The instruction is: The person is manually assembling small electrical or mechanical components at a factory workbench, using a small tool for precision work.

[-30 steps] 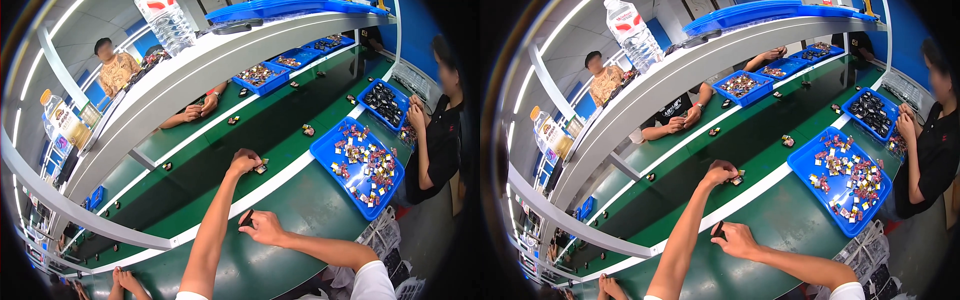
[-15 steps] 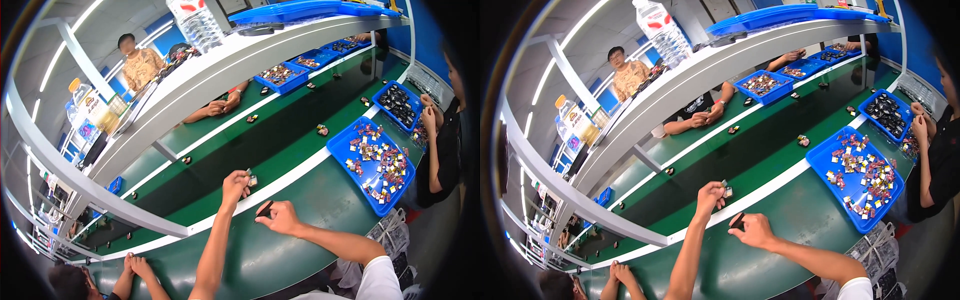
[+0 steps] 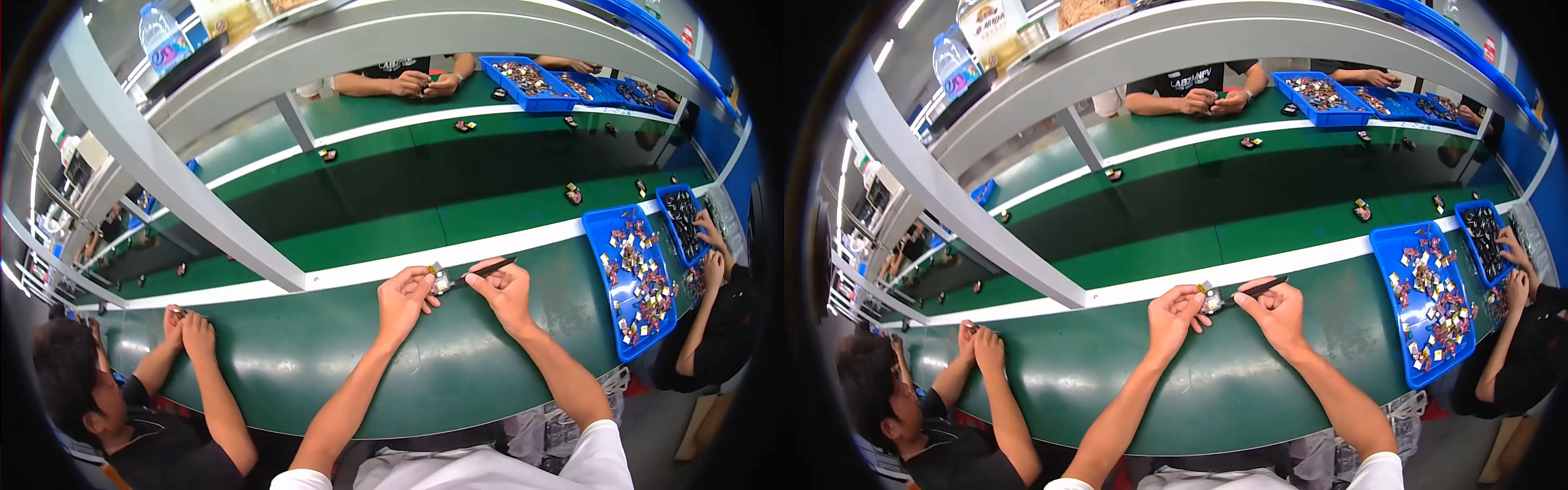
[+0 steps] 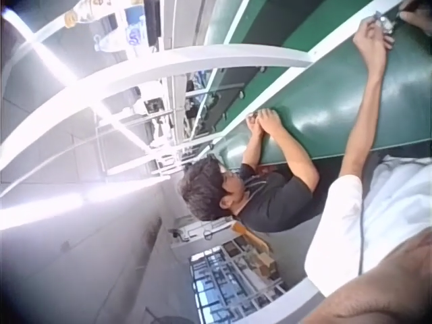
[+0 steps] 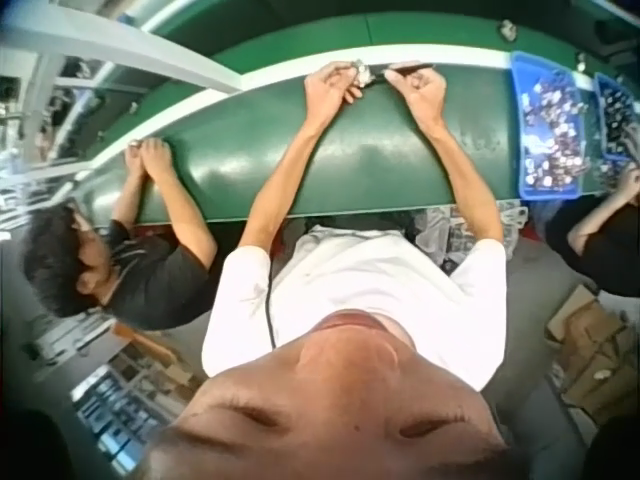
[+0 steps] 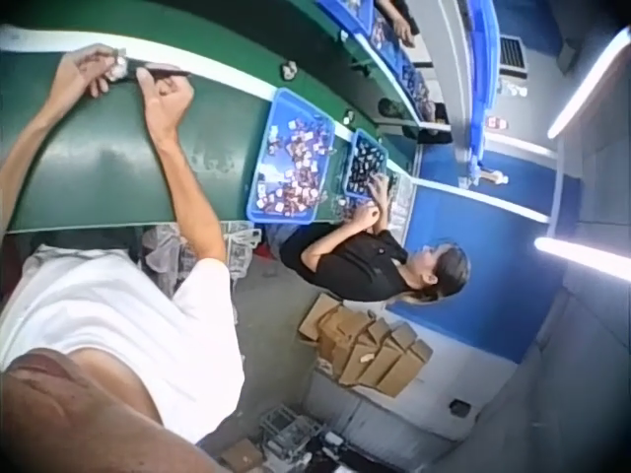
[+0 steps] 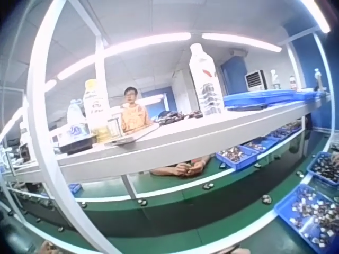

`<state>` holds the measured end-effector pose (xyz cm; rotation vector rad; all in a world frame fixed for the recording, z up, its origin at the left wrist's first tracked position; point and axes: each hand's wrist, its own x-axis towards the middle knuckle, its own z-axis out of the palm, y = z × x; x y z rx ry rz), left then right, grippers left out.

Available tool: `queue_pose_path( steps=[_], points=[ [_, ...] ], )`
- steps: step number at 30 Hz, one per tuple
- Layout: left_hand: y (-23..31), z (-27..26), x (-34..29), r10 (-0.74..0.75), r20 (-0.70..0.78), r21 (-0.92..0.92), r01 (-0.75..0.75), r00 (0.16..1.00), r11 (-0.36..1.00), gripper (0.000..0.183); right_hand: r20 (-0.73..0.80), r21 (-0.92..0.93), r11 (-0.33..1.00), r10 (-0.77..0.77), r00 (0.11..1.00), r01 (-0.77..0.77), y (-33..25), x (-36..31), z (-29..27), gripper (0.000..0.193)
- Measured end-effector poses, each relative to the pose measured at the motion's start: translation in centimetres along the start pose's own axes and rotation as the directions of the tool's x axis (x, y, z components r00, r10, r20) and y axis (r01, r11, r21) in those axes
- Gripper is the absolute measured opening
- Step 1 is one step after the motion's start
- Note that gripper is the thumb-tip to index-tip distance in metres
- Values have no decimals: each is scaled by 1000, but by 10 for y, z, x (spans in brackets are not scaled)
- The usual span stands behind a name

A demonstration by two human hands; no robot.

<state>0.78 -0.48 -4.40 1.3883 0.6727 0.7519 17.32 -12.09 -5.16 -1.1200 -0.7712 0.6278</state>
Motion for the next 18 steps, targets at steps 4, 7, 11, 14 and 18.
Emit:
queue_pose_path(
  steps=[4, 7, 11, 14, 18],
  points=[
    [-2, 2, -4, 8, 13, 48, -9, 1000, 999, 21, -4, -54, 998, 45, 999, -45, -4, -8, 7, 9],
    [-1, 6, -6, 14, 2, 82, -14, 1000, 997, 20, -27, -92, 996, -8, 1000, 5, -6, -15, 10, 11],
    [-2, 8, -7, 10, 10, 47, -10, 1000, 999, 19, -6, -184, 982, -50, 999, 48, -8, -17, 9, 15],
    [-1, 11, -8, 32, -12, 67, -31, 999, 997, 19, -8, -220, 973, -69, 998, 66, -6, -17, 9, 16],
    [1, 12, -9, 92, -29, 118, -88, 995, 989, 18, -19, -246, 967, -68, 997, 62, -4, -17, 8, 16]
  ],
)
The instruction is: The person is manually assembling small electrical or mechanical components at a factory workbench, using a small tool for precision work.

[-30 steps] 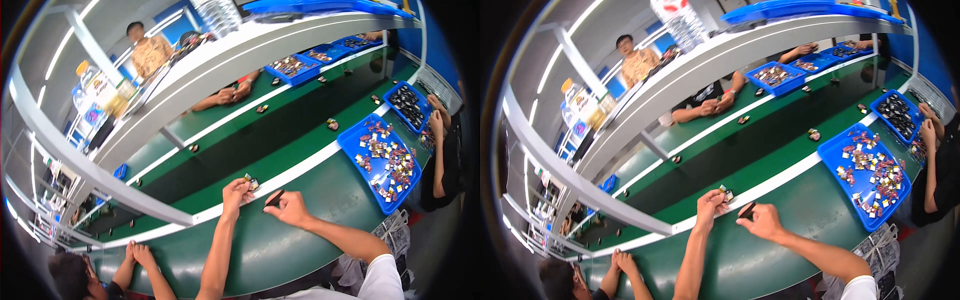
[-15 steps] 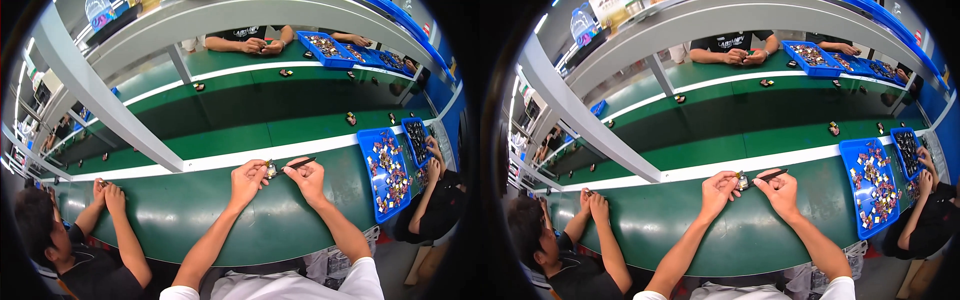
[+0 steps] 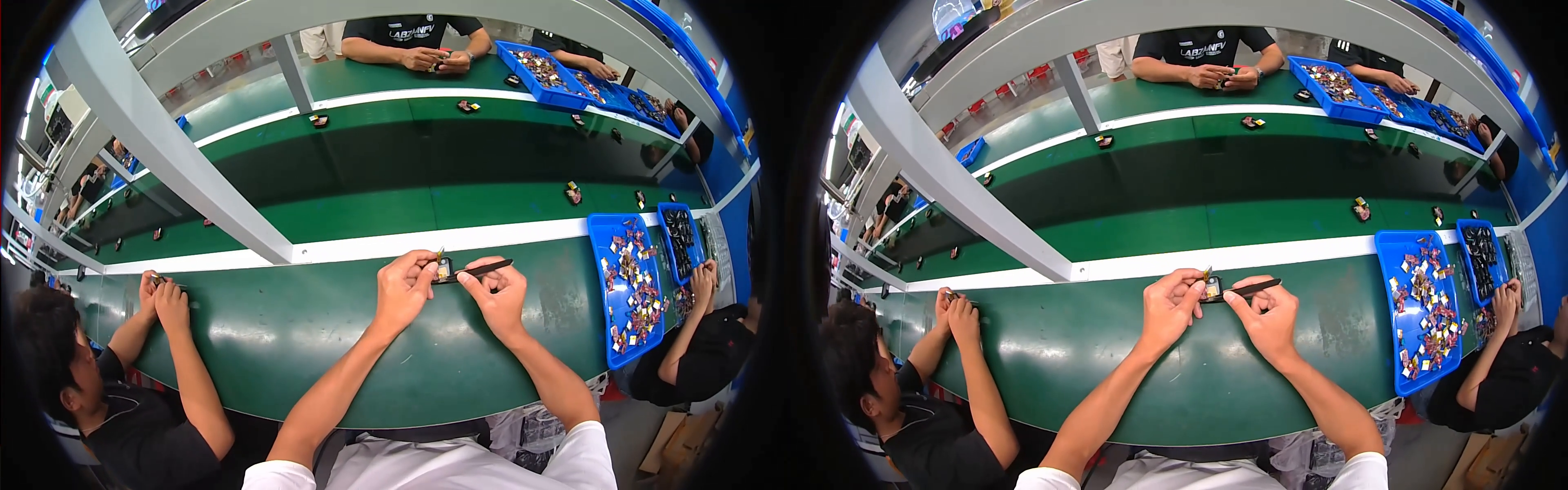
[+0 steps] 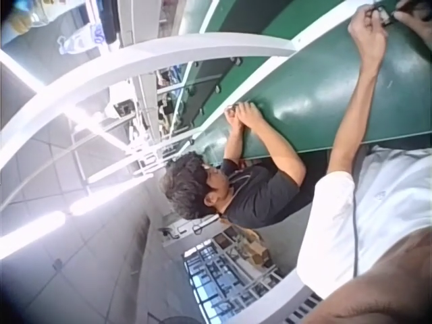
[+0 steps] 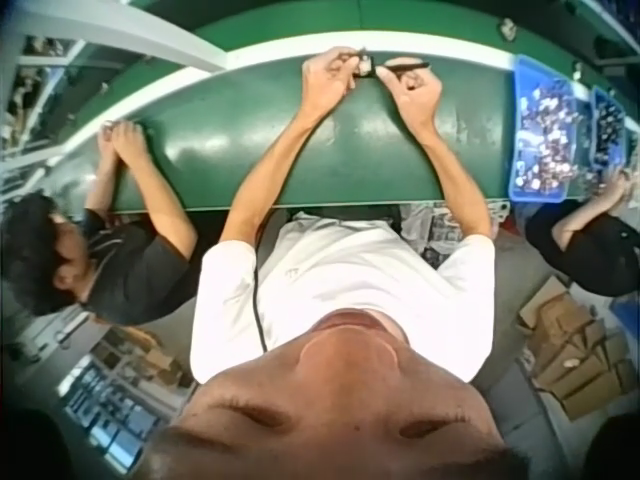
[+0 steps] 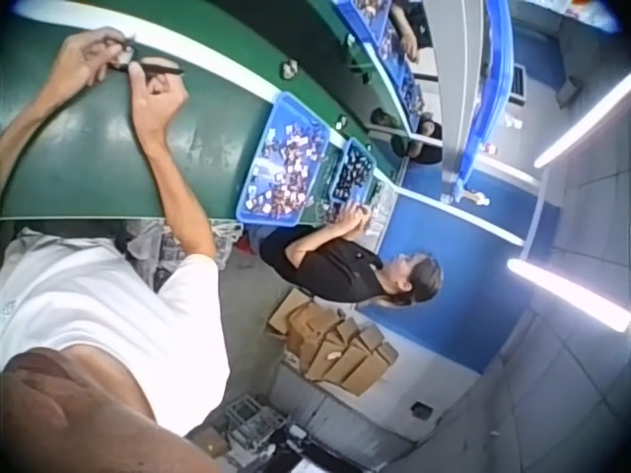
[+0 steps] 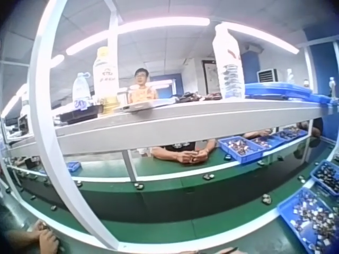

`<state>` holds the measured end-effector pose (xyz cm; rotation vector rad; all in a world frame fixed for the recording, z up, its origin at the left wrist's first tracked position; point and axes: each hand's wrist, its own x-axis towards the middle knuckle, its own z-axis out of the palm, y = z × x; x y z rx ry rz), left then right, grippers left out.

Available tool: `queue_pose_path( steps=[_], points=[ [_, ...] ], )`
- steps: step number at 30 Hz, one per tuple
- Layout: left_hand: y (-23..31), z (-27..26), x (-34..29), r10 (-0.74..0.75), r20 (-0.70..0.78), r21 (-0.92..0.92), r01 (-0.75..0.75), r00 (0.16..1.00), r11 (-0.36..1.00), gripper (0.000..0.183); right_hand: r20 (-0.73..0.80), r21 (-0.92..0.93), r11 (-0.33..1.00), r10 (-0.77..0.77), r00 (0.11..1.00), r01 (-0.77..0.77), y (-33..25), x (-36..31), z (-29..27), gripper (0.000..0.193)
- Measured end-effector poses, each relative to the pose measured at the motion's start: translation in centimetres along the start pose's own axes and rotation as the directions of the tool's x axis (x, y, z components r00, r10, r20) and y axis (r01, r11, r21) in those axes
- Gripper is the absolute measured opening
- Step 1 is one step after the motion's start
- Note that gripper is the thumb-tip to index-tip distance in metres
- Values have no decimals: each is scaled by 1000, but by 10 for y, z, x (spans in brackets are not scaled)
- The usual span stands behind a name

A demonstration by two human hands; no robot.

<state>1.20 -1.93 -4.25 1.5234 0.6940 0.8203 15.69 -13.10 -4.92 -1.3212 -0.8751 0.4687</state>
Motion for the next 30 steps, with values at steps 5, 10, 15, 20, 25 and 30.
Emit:
queue_pose_path(
  steps=[5, 10, 15, 20, 25, 30],
  points=[
    [0, 1, -1, -24, 12, -2, 24, 1000, 1000, 18, -22, -22, 1000, 6, 1000, -6, 1, 0, 1, 16],
    [-1, 4, -2, 17, 19, -57, -16, 1000, 998, 20, -68, 99, 993, 72, 995, -65, 7, -1, 4, 17],
    [-1, 3, -3, 20, 5, -25, -20, 1000, 999, 19, -56, 61, 997, 52, 997, -48, 5, -1, 2, 17],
    [-1, 2, -3, 25, 29, -9, -25, 999, 1000, 16, -37, -42, 999, 20, 999, -22, -1, -2, 3, 15],
    [1, 3, -2, 17, 38, -58, -15, 999, 998, 17, -32, 38, 999, 39, 999, -38, 1, -1, 3, 16],
    [-4, 2, -3, 56, 53, -49, -54, 997, 997, 18, 21, 227, 961, 159, 987, -159, 1, 1, 1, 17]
  ],
)
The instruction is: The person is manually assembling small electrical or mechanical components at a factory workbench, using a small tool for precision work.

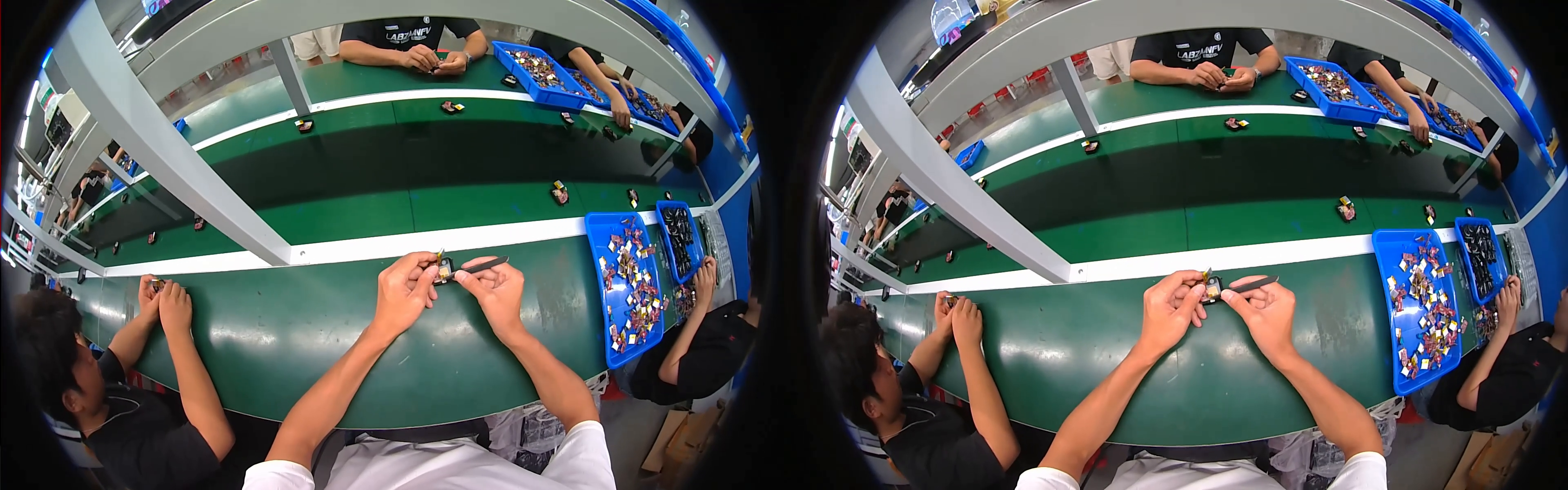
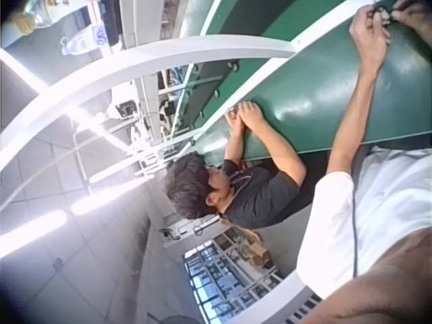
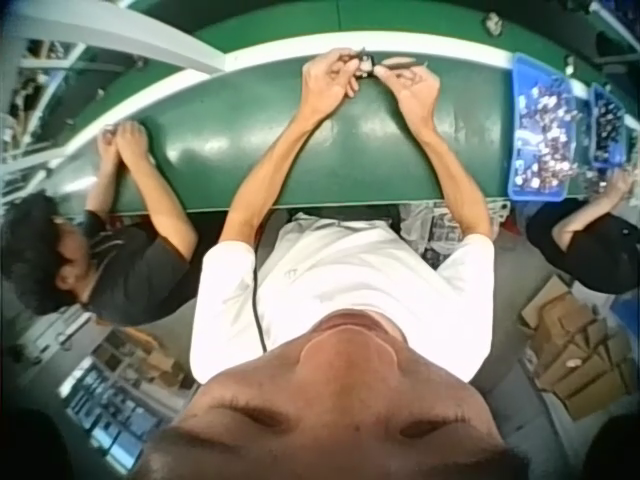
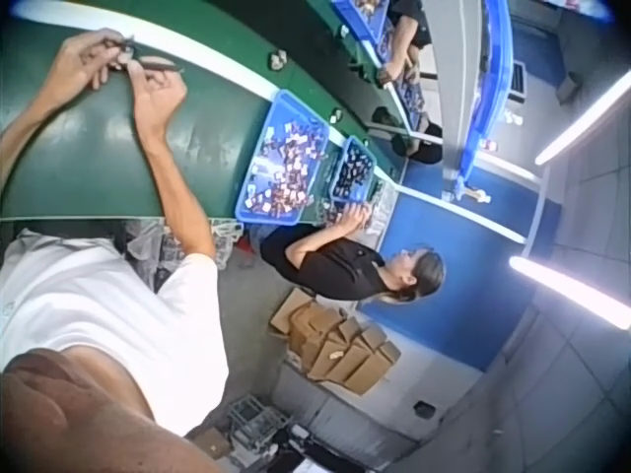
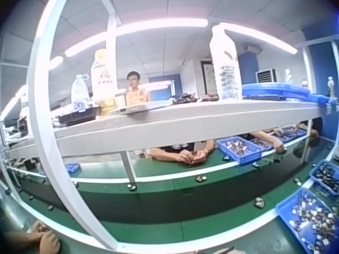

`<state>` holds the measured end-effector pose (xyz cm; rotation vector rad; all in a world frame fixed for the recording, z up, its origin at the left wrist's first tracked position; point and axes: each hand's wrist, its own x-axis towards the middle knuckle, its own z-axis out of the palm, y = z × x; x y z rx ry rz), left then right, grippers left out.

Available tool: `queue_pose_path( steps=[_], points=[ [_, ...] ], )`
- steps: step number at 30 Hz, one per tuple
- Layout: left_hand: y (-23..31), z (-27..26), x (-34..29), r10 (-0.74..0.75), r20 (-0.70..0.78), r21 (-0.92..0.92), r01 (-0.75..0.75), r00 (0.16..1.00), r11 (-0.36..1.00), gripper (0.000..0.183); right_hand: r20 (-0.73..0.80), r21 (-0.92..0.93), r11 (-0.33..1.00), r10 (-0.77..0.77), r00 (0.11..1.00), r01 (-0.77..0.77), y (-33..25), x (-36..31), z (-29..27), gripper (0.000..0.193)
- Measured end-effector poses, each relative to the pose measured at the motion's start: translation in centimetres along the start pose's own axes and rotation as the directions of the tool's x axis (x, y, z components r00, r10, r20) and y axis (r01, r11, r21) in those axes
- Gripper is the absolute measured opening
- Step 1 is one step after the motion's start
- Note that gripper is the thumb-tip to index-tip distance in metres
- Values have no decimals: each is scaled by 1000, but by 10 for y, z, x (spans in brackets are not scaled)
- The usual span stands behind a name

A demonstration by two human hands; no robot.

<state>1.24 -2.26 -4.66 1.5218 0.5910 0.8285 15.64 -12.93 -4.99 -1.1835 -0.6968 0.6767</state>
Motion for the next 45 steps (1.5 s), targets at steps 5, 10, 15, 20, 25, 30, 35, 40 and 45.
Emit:
queue_pose_path(
  steps=[5, 10, 15, 20, 25, 30, 35, 40, 45],
  points=[
    [2, 3, -1, 57, -6, 45, -57, 998, 997, 18, 19, 23, 998, 63, 998, -64, -4, 3, -7, 17],
    [0, 0, 1, 29, -2, 18, -29, 1000, 999, 18, 27, -2, 992, 130, 991, -130, -14, 3, -5, 16],
    [-1, -4, 6, -128, 46, -109, 132, 991, 985, 18, 54, 19, 993, 111, 992, -112, -8, 4, -7, 16],
    [-3, -6, 7, -158, 55, -150, 165, 986, 975, 18, 89, 15, 997, 77, 993, -79, -8, 3, -7, 14],
    [-2, -4, 6, -162, 46, -159, 167, 986, 973, 18, 88, 3, 998, 60, 994, -60, -5, 4, -8, 14],
    [2, 0, 3, -92, 12, -56, 93, 996, 994, 17, 86, 51, 994, 95, 992, -99, -11, 5, -8, 15],
    [1, 3, 0, 82, -13, 60, -81, 997, 995, 17, 76, 9, 995, 99, 992, -100, -14, 7, -7, 16],
    [-4, 4, -1, 228, -21, 130, -224, 973, 966, 17, 88, 16, 992, 123, 989, -125, -16, 7, -7, 15],
    [-3, 6, -2, 354, -11, 224, -343, 935, 912, 15, 83, 17, 991, 134, 988, -135, -18, 7, -8, 14]
  ],
)
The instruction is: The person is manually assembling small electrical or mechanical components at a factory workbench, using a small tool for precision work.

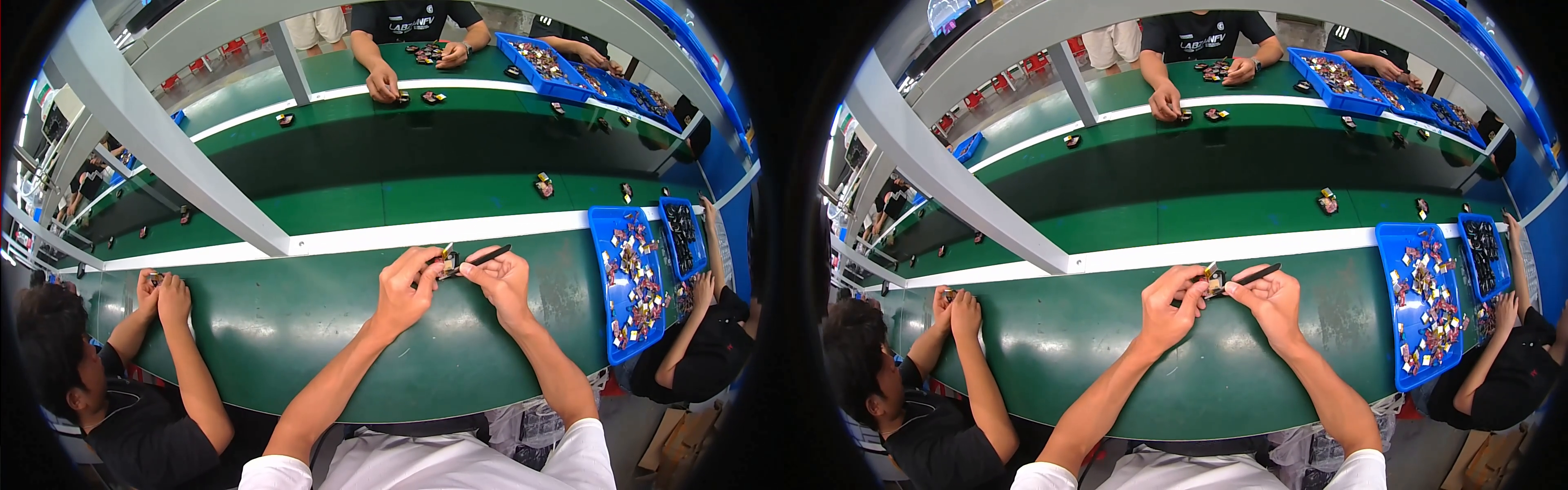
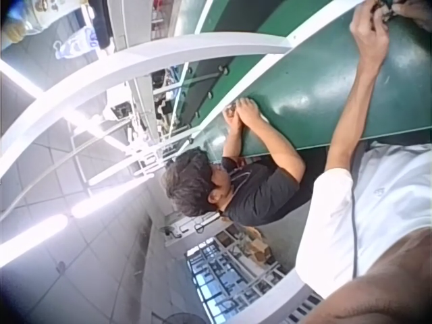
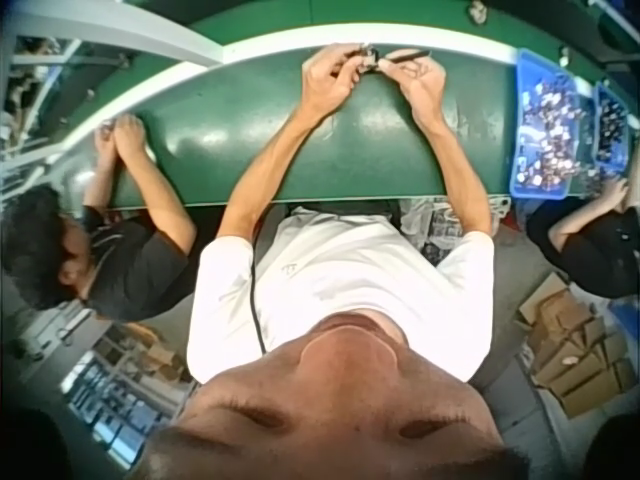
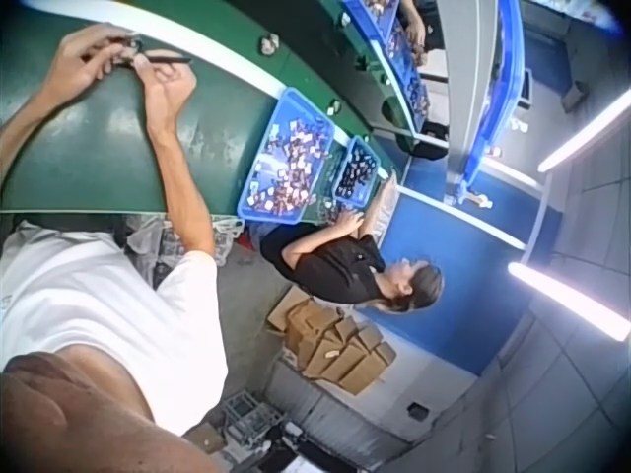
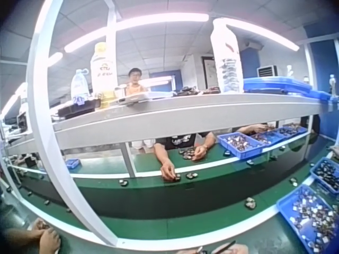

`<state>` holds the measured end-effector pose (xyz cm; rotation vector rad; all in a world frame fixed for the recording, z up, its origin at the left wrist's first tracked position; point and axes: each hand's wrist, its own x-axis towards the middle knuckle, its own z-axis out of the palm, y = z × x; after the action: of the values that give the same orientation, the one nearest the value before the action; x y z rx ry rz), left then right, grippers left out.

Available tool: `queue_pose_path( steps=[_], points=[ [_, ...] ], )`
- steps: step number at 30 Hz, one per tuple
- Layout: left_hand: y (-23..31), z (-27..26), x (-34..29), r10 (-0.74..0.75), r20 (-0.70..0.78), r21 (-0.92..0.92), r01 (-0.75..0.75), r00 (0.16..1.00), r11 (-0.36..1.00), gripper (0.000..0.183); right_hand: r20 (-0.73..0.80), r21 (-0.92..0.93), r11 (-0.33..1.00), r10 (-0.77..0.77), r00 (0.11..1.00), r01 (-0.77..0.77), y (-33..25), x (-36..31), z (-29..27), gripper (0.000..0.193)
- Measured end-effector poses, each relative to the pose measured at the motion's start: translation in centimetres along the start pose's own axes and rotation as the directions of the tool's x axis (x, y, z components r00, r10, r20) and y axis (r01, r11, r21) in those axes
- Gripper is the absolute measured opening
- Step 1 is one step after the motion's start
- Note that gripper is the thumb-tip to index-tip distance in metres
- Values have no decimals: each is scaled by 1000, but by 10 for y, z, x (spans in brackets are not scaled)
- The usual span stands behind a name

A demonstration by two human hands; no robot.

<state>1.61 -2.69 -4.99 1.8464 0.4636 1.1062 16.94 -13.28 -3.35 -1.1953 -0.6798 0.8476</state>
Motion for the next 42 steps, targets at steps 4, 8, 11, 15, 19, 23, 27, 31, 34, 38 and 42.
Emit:
queue_pose_path(
  steps=[4, 8, 11, 15, 19, 23, 27, 31, 34, 38, 42],
  points=[
    [0, 0, 0, 19, -15, 24, -18, 1000, 1000, 15, -9, -14, 997, 74, 997, -74, -6, -1, 1, 13],
    [0, -1, -1, -49, -23, -19, 48, 999, 999, 16, -22, -16, 998, 68, 997, -69, -5, -2, 1, 14],
    [0, -1, 0, -59, -17, -33, 58, 998, 998, 16, -26, -6, 1000, 0, 1000, 0, 3, 0, 2, 14],
    [0, -1, 0, -56, -18, -40, 55, 998, 998, 16, -31, -9, 1000, 5, 1000, -5, 0, -1, 2, 15],
    [-2, -1, -1, -43, -11, -24, 42, 999, 999, 15, -26, -10, 1000, 6, 1000, -6, 2, 1, 1, 15],
    [0, 0, -1, -43, -11, -24, 43, 999, 999, 15, -34, -19, 1000, 8, 999, -8, 4, 1, 1, 15],
    [-2, 0, -1, -1, -19, 4, 1, 1000, 1000, 16, -34, -15, 1000, 12, 999, -13, 3, 0, 1, 14],
    [0, 1, -1, 31, -31, 26, -30, 999, 999, 16, -32, -3, 1000, 10, 999, -10, 3, 1, 1, 14],
    [-2, 2, 0, 61, -34, 48, -59, 998, 997, 16, -30, -4, 1000, 5, 1000, -5, 5, 2, 0, 14],
    [-2, 2, 0, 13, -46, 21, -12, 999, 1000, 17, -29, -12, 1000, 0, 1000, 0, 5, 2, 0, 14],
    [-1, 0, 0, -162, -18, -141, 158, 987, 977, 18, -33, -23, 1000, 1, 999, -2, 5, 1, -2, 15]
  ],
)
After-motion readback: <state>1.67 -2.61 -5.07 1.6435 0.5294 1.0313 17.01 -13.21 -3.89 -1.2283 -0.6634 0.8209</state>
